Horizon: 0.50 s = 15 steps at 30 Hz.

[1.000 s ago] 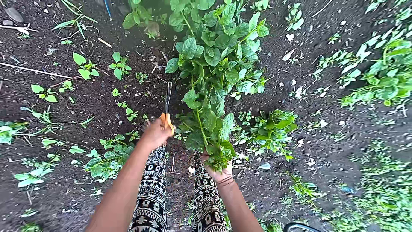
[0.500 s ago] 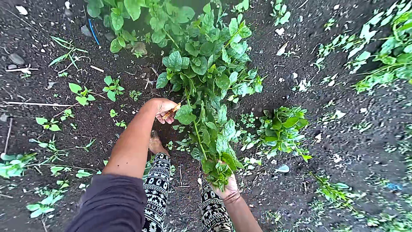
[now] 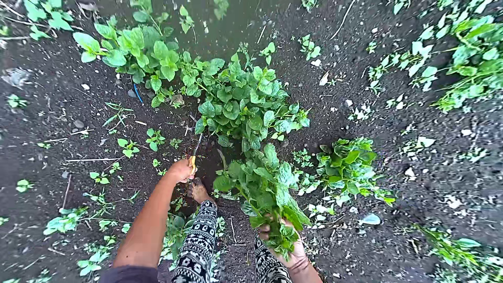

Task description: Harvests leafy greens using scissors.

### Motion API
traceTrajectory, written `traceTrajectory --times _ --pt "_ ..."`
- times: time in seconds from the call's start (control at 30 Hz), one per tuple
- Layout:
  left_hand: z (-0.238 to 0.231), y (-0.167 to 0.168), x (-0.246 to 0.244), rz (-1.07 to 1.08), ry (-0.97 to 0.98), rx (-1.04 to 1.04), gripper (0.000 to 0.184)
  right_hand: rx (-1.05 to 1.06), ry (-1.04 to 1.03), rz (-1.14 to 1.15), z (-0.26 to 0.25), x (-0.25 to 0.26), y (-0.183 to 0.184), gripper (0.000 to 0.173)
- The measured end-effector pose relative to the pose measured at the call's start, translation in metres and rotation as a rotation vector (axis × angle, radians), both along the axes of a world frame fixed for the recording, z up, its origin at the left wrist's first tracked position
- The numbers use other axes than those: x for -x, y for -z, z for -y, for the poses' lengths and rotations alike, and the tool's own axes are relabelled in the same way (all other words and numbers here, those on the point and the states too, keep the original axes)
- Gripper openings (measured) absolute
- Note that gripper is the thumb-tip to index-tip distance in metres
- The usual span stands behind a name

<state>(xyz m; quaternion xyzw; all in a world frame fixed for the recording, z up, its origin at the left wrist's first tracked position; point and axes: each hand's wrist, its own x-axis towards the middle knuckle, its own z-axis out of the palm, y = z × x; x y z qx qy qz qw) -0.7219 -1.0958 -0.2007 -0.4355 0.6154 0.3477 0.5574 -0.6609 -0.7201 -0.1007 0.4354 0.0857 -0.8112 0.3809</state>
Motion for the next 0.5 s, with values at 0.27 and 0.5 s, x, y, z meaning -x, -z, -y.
traceTrajectory --times 0.27,0.5 --pt "0.051 -0.076 0.075 -0.315 0.236 0.329 0.035 0.067 0.083 0.016 -0.006 0.019 -0.040 0.023" --pt "0.090 -0.010 0.230 -0.556 0.206 0.386 0.038 -0.026 0.215 -0.060 0.035 0.031 -0.021 0.028"
